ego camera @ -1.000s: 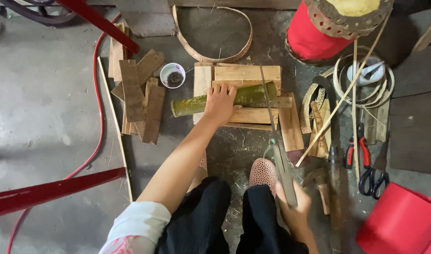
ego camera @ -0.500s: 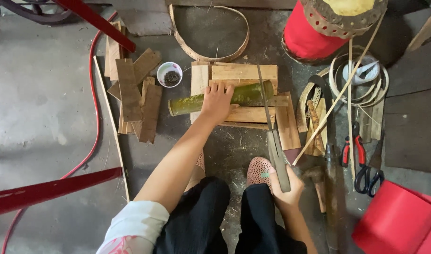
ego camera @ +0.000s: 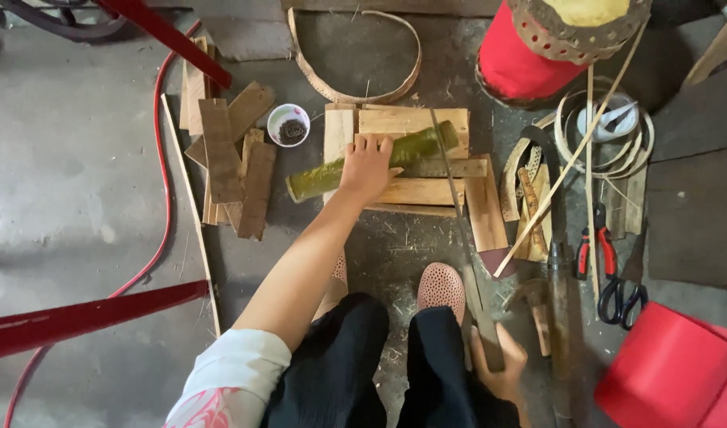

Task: Sawing a piece of green bamboo using a hand saw on a wooden support.

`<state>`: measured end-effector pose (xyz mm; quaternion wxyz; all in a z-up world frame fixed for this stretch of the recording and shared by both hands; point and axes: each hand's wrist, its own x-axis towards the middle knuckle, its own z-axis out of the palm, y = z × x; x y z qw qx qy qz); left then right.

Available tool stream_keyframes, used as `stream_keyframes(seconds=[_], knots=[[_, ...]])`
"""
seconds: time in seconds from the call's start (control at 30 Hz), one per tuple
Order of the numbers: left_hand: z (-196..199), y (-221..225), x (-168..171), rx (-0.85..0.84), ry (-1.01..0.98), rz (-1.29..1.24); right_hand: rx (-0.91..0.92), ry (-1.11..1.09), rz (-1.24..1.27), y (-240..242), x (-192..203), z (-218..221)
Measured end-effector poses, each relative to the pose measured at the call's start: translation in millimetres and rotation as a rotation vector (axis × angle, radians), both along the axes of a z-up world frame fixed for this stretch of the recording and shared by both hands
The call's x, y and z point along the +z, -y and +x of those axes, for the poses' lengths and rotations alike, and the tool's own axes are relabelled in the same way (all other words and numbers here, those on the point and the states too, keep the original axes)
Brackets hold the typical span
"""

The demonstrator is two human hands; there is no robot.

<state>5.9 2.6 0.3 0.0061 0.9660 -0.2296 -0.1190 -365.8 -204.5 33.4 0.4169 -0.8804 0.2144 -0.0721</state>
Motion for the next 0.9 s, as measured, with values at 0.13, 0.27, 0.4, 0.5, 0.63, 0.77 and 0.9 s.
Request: stream_keyframes(seconds=[0.13, 0.27, 0.4, 0.5, 0.63, 0.77, 0.9], knots=[[-1.1, 1.9, 8.0, 0.038, -0.031, 0.024, 0.028, 0.084, 0.066, 13.5, 35.2, 17.9], [-2.5, 1.9, 0.4, 0.027, 0.007, 0.051, -0.154, 0.027, 0.433, 23.6, 34.2, -19.5], [-3.1, 2.2, 8.5, 0.036, -0.032, 0.038, -0.877, -0.243, -0.005, 82.1, -90.4, -64.9], [-4.1, 4.5, 9.6, 0.02, -0.008, 0.061, -0.328, -0.074, -0.526, 83.8, -48.3, -37.9], [-2.4, 1.6, 11.5, 0.046, -0.032, 0.058, 0.11, 0.155, -1.038, 41.8, 48.9, -81.1], [-3.4, 1.2, 10.7, 0.046, -0.036, 0.033, -0.457, -0.11, -0.691, 62.8, -39.7, -94.0], [-0.5, 1.3, 11.0, 0.048, -0.071, 0.076, -0.405, -0.513, -0.719, 94.4, -94.9, -83.3]])
